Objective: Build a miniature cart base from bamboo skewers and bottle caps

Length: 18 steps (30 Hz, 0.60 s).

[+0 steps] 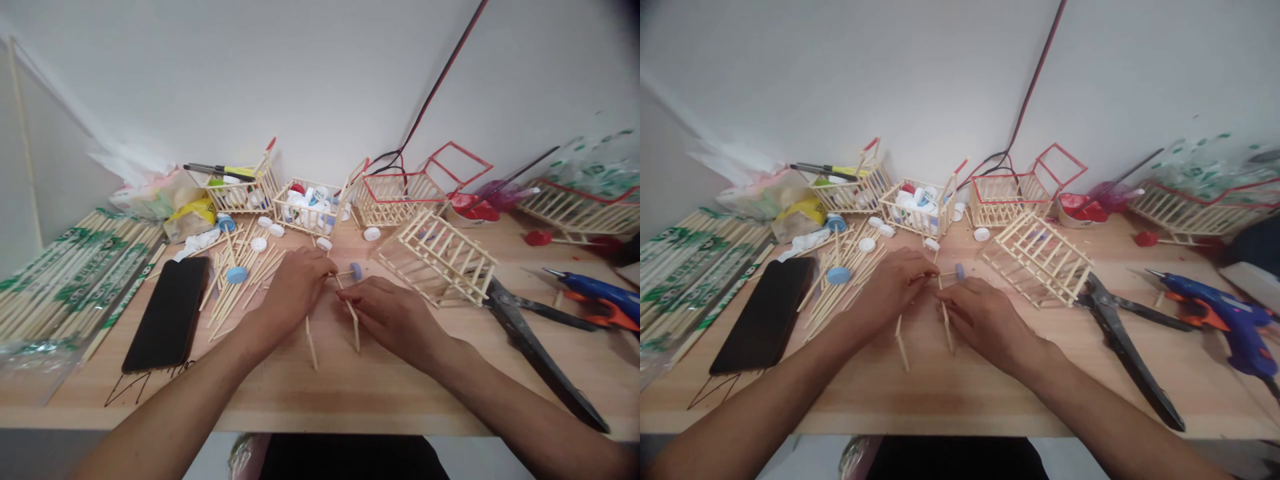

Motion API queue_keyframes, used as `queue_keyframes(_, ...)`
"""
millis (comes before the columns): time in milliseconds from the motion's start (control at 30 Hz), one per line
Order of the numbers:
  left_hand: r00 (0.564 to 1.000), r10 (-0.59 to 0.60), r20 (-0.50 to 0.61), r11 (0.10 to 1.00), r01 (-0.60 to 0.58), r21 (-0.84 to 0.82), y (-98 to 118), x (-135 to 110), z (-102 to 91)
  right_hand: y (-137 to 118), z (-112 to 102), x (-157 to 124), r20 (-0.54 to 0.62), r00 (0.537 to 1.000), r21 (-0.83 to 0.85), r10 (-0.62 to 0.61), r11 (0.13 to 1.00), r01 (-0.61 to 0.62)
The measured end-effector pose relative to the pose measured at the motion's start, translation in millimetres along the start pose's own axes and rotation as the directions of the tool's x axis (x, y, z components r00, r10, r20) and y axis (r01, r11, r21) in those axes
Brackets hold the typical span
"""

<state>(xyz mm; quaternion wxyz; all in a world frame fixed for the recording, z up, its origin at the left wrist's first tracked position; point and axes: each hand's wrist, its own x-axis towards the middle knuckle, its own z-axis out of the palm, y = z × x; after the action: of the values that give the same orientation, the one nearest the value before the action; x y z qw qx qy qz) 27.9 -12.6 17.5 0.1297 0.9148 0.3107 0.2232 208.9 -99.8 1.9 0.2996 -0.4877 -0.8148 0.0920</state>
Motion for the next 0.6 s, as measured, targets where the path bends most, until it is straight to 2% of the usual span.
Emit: queue_keyframes(600, 1.0, 0.007, -0.005, 1.0, -0.007, 0.005, 0.7, -0.8, 0.7, -3.2, -3.9, 1.9, 0.065, 0.998, -0.004, 0.027, 1.0, -0.027)
